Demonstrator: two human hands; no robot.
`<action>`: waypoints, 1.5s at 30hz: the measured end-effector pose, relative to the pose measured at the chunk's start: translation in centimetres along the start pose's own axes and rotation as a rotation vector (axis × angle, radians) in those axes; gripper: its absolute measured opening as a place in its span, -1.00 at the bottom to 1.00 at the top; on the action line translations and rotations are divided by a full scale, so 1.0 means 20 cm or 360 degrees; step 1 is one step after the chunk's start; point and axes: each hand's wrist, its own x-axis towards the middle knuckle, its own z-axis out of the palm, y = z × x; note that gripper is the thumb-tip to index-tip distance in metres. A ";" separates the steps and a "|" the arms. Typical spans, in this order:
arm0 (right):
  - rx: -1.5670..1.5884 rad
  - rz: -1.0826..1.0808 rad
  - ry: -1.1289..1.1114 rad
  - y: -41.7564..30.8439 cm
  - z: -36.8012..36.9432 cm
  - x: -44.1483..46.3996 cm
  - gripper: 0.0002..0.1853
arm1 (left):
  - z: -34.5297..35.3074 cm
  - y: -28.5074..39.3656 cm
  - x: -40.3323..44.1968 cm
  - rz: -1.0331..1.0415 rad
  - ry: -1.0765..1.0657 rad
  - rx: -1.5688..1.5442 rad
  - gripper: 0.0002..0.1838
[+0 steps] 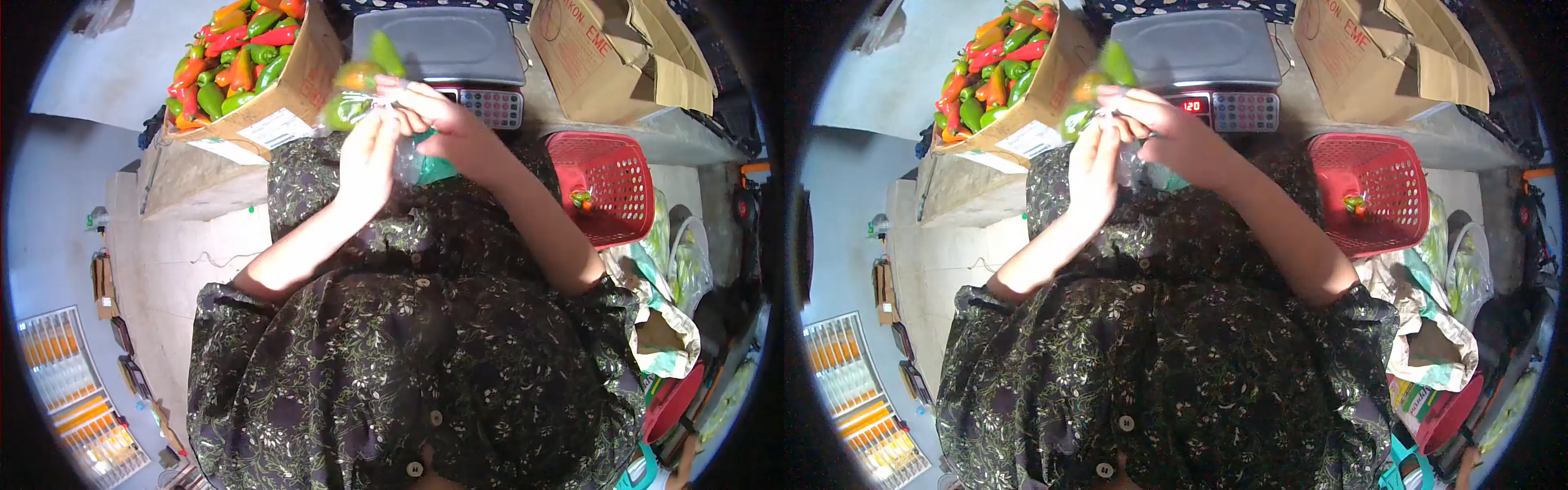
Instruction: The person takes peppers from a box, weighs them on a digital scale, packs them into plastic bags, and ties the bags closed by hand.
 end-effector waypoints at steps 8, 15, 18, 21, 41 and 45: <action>0.2037 0.0388 -0.0023 -0.10 -0.05 -0.07 -0.71 | -0.10 -0.12 -0.05 -0.0832 -0.0401 -0.1163 -0.66; 0.1402 0.0781 -0.0037 -0.14 -0.09 -0.07 -0.72 | -0.12 -0.05 0.03 0.0906 -0.0510 0.1981 -0.58; 0.1231 0.0761 0.0044 -0.13 -0.08 -0.09 -0.88 | -0.16 -0.02 0.06 0.0865 -0.0585 0.1765 -0.66; 0.1176 0.0866 0.0100 -0.10 -0.07 -0.11 -0.90 | -0.22 -0.03 0.09 0.1112 -0.0635 0.1715 -0.70; -0.0610 0.0528 -0.0357 -0.04 -0.02 -0.11 -0.73 | -0.29 0.00 0.23 0.0622 -0.1205 0.1526 -0.89; -0.0501 0.0435 -0.0257 0.00 -0.04 -0.11 -0.73 | -0.26 0.03 0.26 0.0574 -0.1119 0.1629 -0.82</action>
